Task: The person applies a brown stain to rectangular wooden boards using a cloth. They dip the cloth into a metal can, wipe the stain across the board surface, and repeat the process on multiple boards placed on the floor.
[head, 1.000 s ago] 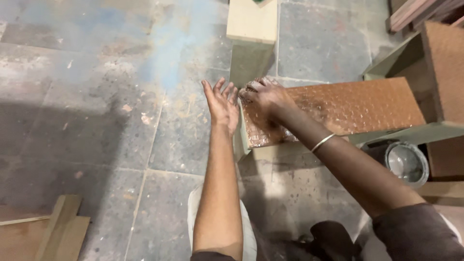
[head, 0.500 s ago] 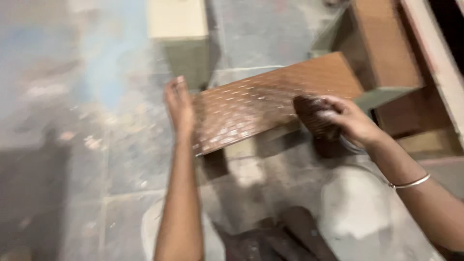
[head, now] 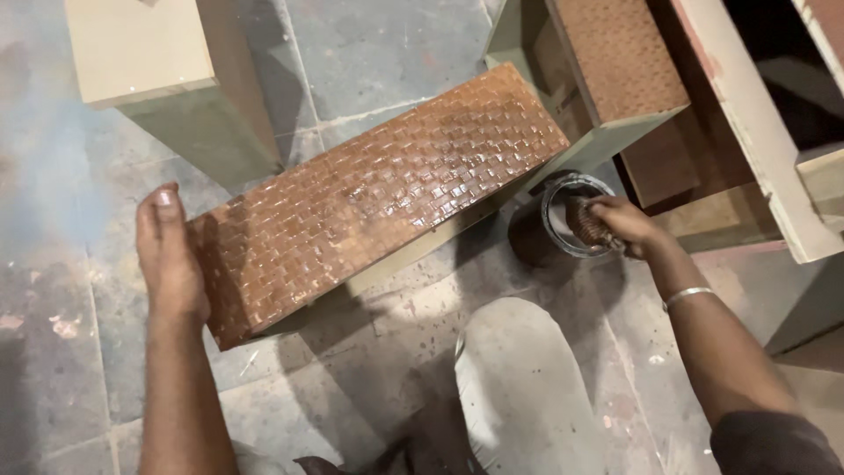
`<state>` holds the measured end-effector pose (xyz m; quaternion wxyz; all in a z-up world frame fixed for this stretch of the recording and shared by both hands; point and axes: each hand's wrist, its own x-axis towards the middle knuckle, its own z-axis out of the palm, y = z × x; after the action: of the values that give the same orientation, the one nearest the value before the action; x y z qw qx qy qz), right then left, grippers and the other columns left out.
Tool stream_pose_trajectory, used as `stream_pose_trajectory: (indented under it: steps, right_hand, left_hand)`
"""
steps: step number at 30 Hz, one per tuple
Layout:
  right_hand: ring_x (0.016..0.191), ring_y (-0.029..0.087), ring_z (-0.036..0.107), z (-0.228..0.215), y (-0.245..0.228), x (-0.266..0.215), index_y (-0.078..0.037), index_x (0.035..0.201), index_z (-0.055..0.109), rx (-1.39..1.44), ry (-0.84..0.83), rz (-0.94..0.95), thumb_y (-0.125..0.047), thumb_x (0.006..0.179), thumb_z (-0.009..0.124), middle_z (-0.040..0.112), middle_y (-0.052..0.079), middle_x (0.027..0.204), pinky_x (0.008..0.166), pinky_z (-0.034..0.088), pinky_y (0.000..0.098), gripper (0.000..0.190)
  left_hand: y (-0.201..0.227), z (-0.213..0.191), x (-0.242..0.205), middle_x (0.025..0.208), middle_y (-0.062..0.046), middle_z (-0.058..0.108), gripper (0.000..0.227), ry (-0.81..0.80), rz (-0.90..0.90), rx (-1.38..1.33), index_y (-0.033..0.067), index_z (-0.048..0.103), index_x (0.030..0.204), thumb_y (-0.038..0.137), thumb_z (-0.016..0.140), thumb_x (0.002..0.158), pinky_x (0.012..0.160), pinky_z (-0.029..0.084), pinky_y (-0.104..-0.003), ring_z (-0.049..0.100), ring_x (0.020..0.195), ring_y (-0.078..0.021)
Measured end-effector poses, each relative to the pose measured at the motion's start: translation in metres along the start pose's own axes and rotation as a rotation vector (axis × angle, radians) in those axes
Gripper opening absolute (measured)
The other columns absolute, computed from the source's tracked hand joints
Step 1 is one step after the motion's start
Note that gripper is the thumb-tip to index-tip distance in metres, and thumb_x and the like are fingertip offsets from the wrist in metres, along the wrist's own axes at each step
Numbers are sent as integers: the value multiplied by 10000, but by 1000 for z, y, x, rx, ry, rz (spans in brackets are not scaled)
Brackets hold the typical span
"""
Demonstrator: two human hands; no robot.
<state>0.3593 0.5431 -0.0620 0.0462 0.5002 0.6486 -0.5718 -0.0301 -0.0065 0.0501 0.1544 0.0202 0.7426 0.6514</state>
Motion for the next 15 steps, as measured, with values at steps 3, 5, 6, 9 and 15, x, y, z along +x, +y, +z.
stream_pose_trajectory:
  steps: [3, 5, 6, 9, 15]
  right_hand:
    - [1029, 374, 708, 11, 19, 46, -77, 1257, 706, -722, 144, -124, -149, 888, 631, 738, 235, 1150, 884, 571, 484, 384]
    - [1052, 404, 671, 18, 30, 66, -104, 1180, 762, -1019, 214, -214, -148, 861, 672, 721, 238, 1168, 905, 541, 491, 334]
    - [1042, 410, 681, 23, 36, 74, -80, 1173, 754, -1054, 260, -224, -147, 870, 673, 720, 253, 1160, 895, 546, 497, 320]
    - [982, 410, 700, 28, 44, 90, -43, 1188, 722, -1005, 291, -184, -165, 911, 660, 719, 274, 1125, 844, 555, 515, 309]
    - [864, 296, 687, -11, 23, 70, -99, 1331, 632, -317, 15, 151, -170, 977, 562, 699, 175, 1083, 726, 555, 474, 368]
  left_hand:
    - [-12, -8, 6, 1563, -163, 459, 776, -38, 134, -67, 45, 487, 1459, 675, 521, 1008, 1166, 373, -456, 426, 1424, -277]
    - [-17, -14, 9, 1505, -141, 468, 780, -48, 88, -152, 52, 498, 1395, 688, 542, 945, 1155, 418, -478, 473, 1351, -295]
    - [-19, -15, 11, 1499, -154, 478, 787, -61, 102, -167, 48, 500, 1396, 697, 537, 953, 1176, 379, -476, 452, 1386, -293]
    - [-21, -22, 12, 1483, -176, 502, 806, -80, 111, -214, 44, 506, 1396, 721, 526, 960, 1225, 288, -467, 402, 1458, -286]
    - [-22, -29, 9, 1477, -158, 516, 813, -73, 86, -282, 72, 516, 1387, 752, 496, 943, 1249, 217, -469, 381, 1476, -284]
